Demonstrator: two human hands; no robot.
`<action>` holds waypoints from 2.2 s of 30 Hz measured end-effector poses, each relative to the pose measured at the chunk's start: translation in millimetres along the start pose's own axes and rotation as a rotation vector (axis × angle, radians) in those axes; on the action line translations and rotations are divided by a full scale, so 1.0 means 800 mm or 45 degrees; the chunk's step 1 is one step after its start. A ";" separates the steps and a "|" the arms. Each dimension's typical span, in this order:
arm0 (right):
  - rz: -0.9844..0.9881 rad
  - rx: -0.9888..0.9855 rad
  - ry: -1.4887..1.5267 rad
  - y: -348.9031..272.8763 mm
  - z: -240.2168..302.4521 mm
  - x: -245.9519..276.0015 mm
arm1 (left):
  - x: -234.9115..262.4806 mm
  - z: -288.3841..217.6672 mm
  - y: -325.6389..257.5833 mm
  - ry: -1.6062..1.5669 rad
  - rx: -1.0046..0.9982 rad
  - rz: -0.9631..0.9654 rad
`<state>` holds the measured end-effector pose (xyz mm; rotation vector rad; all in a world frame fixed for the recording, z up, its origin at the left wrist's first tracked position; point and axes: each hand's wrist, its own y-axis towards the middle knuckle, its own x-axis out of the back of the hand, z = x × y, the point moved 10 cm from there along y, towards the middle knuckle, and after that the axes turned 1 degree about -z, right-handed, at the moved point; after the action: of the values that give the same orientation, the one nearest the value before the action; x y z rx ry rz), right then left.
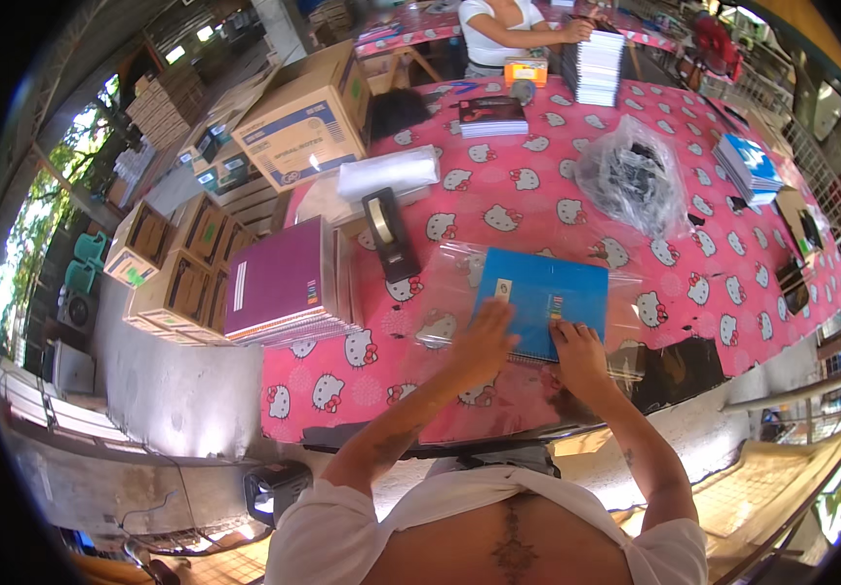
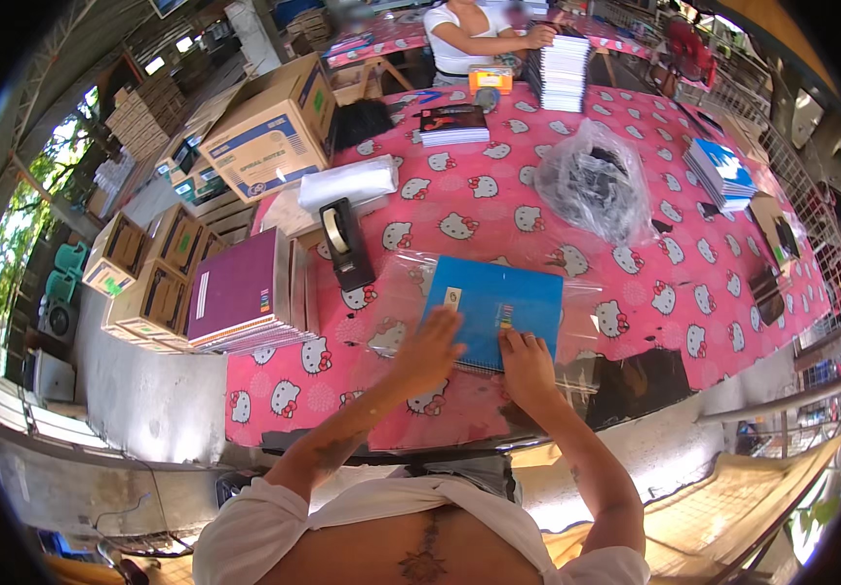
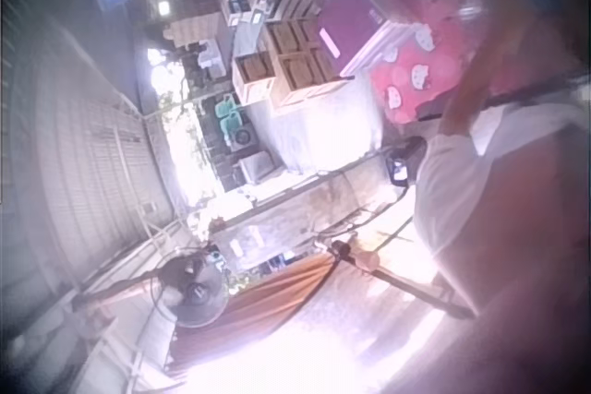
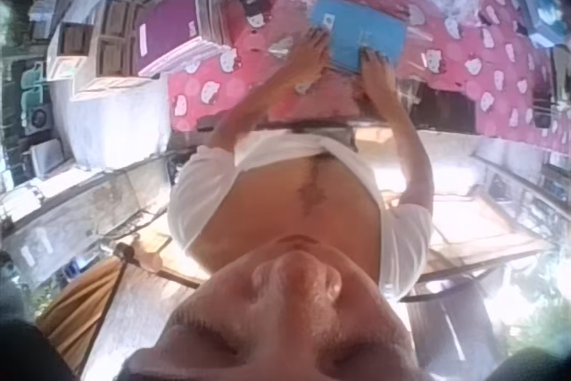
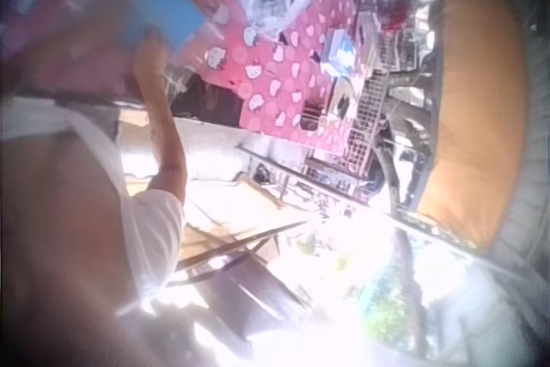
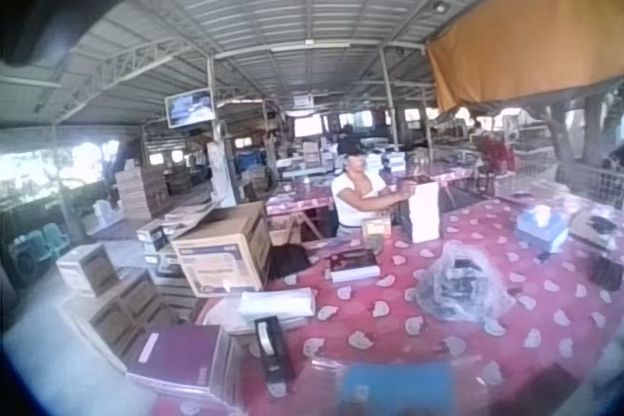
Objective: The person places notebooks one at a time into plastic bags, seals the bags with tape from a dispenser, and places the packaged notebooks onto stacks on a table.
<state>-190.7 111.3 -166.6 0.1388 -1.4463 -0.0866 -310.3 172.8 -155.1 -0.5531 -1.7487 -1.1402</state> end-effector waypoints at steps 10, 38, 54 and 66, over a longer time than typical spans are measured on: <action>-0.033 0.119 0.048 0.010 0.009 0.010 | 0.009 0.375 -0.086 -1.274 1.823 -0.525; -0.227 0.357 0.268 0.012 -0.036 0.022 | -0.045 0.010 0.041 0.029 0.883 0.369; 0.653 0.019 1.355 0.136 -0.159 -0.052 | -0.057 0.065 -0.116 -0.913 1.521 -0.697; -0.009 -0.526 1.802 -0.042 -0.141 -0.119 | -0.120 0.059 -0.117 -1.335 1.271 -0.327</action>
<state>-89.9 96.7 -278.4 -0.1324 0.0002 -0.2314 -359.7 182.1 -287.8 -0.2785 -3.0141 0.0981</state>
